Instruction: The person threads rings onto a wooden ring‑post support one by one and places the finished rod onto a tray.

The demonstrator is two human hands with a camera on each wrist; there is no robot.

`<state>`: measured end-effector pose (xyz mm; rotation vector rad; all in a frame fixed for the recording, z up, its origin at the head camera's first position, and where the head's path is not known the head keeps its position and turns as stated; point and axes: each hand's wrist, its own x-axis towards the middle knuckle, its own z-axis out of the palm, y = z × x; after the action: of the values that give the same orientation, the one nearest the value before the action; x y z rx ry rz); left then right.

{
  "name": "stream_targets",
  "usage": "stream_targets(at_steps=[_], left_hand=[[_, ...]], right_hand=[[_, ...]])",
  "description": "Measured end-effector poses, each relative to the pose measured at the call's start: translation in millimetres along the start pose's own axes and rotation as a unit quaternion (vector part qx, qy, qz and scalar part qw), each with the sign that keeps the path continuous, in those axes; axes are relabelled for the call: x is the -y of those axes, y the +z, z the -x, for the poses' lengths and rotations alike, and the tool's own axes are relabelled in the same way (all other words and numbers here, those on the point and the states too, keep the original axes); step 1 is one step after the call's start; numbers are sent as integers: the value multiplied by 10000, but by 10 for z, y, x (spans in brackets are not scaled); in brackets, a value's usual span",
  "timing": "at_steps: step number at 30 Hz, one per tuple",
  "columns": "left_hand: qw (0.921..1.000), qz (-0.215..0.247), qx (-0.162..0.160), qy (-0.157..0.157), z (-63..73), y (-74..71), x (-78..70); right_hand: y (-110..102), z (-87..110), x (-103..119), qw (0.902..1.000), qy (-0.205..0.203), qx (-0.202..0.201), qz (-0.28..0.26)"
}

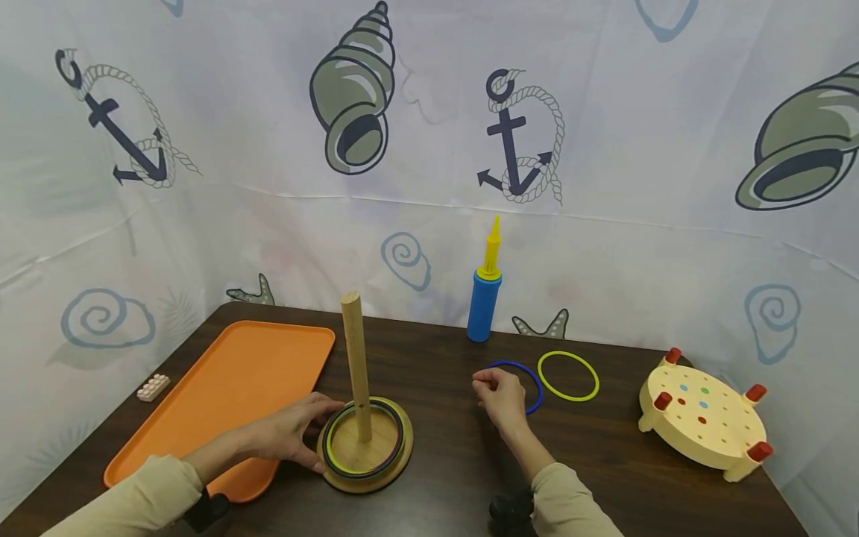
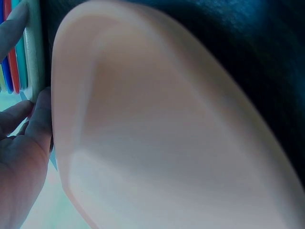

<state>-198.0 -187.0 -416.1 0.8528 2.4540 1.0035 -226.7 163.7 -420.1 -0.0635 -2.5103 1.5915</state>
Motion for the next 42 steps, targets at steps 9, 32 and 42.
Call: stream_targets(at_steps=[9,32,42], left_hand=[[10000,-53,-18,-79,10,-12,5],[9997,-100,-24,-201,-4,-9,12],[9997,-114,-26,-213,-4,-8,22]], right_hand=[[-468,-37,-279,9952,149,-738,631],[-615,-78,-479,9781,-129,-640,1977],[-568,-105,-457,9733,-162,-502,2234]])
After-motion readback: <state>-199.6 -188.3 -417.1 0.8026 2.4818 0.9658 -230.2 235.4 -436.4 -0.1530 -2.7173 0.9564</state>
